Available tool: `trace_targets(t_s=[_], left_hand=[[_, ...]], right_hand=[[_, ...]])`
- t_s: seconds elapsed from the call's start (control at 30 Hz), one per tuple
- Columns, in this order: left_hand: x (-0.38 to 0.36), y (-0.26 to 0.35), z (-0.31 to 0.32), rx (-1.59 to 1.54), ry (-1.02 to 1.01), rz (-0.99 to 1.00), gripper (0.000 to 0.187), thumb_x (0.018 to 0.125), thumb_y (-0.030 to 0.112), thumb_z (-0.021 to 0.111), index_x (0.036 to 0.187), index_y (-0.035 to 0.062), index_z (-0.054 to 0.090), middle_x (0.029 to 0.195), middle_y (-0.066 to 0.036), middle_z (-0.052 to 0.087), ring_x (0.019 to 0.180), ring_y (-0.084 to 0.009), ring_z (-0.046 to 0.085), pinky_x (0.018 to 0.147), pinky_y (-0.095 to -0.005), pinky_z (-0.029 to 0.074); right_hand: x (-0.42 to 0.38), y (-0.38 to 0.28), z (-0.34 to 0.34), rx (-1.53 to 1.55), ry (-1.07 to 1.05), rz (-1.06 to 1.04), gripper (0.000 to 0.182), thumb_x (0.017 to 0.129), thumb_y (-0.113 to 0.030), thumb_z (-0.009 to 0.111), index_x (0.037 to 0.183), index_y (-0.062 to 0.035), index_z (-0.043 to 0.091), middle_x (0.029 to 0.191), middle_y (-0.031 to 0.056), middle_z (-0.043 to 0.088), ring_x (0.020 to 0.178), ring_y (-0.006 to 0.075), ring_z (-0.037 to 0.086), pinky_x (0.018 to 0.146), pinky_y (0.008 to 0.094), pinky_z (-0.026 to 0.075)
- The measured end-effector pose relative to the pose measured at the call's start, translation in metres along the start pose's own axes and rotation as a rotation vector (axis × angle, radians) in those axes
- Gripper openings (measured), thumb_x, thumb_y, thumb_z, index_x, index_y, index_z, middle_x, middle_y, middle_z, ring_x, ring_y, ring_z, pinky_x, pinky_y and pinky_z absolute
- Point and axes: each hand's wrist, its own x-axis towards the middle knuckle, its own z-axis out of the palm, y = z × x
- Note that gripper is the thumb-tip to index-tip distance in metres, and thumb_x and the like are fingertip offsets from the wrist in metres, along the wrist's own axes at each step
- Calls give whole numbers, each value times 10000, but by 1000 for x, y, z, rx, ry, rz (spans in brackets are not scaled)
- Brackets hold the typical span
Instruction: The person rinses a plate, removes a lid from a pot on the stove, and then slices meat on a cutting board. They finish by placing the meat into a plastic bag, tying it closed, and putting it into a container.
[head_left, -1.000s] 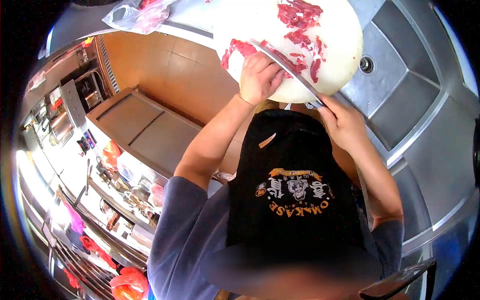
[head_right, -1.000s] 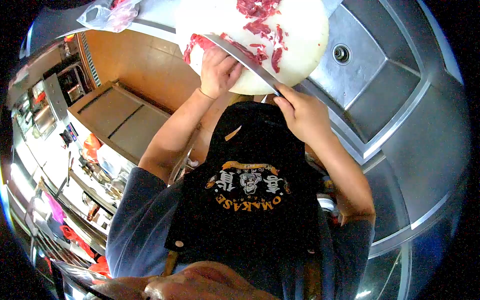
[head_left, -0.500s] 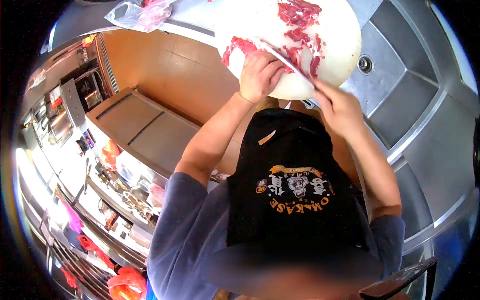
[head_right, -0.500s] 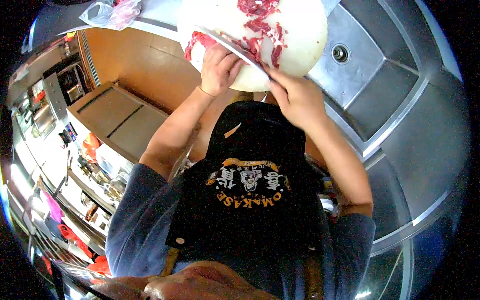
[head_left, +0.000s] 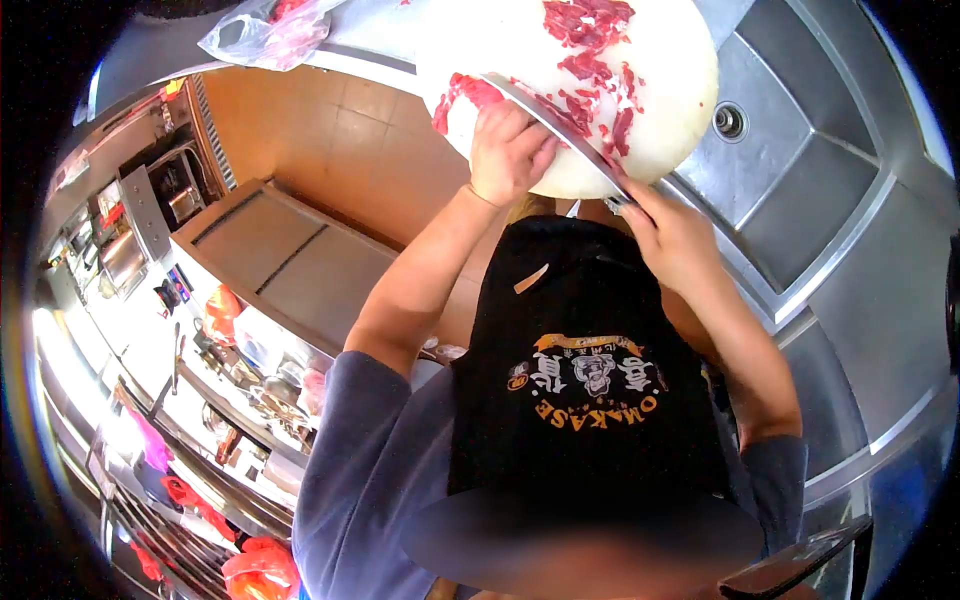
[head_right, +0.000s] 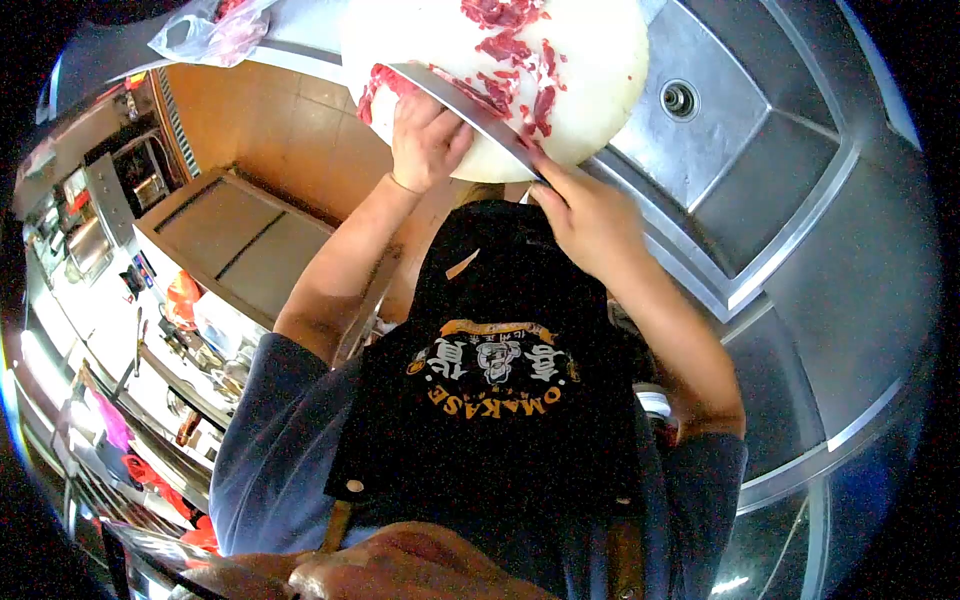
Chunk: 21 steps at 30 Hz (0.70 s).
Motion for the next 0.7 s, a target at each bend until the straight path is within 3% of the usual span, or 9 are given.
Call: trace_targets(t_s=[0.1, 0.27, 0.33, 0.37, 0.43, 0.6, 0.63, 0.7], left_hand=[[0, -3, 1, -13, 17, 3, 195, 676, 102, 774, 863, 102, 716, 954, -44, 643, 946, -277, 600, 867, -414, 453], [-4, -7, -1, -61, -20, 42, 200, 698, 90, 767, 893, 95, 721, 1005, -52, 650, 973, -276, 610, 881, -418, 455], [-4, -4, -5, -59, -54, 29, 211, 716, 79, 761, 924, 90, 721, 1054, -69, 645, 1008, -285, 605, 903, -418, 445], [-7, -1, -8, -65, -47, 32, 211, 716, 79, 761, 924, 90, 721, 1054, -69, 645, 1008, -285, 605, 903, -418, 445], [-11, 0, -14, -26, 4, 17, 238, 722, 80, 760, 955, 103, 722, 1080, -72, 642, 1030, -283, 597, 920, -409, 437], [-15, 0, -10, -74, 23, -26, 255, 749, 105, 763, 998, 105, 709, 1077, -69, 639, 1019, -277, 588, 911, -410, 428], [-13, 1, -9, -45, 4, -18, 253, 753, 109, 762, 1000, 104, 708, 1072, -66, 640, 1013, -276, 587, 904, -407, 428], [-11, 3, -9, -17, -22, -5, 252, 757, 112, 762, 1002, 103, 706, 1067, -63, 641, 1007, -274, 586, 896, -403, 427]], right_hand=[[4, 11, 8, 41, 60, -28, 338, 972, -324, 560, 1273, -185, 627, 907, 158, 706, 824, 364, 678, 710, 458, 528], [134, -12, 36, 63, -56, -102, 291, 978, -310, 549, 1218, -183, 654, 927, 168, 706, 855, 380, 675, 729, 445, 530], [140, -24, 29, 14, 211, -30, 297, 978, -317, 563, 1202, -149, 664, 937, 173, 709, 847, 373, 683, 750, 421, 537], [129, -20, 26, 4, 215, -30, 297, 978, -317, 563, 1202, -149, 664, 937, 173, 709, 847, 373, 683, 750, 421, 537], [81, 2, 16, 300, 181, -43, 327, 973, -330, 587, 1214, -122, 661, 959, 169, 715, 844, 348, 697, 777, 386, 542], [37, 35, 1, 240, -28, 250, 354, 971, -336, 594, 1244, -121, 656, 1018, 167, 716, 889, 319, 705, 795, 361, 545], [41, 32, -2, 242, -27, 247, 354, 971, -336, 594, 1244, -121, 656, 1018, 167, 716, 889, 319, 705, 795, 361, 545], [49, 23, -6, 40, 206, 31, 365, 969, -347, 592, 1254, -126, 650, 1029, 171, 713, 893, 323, 704, 790, 366, 547]])
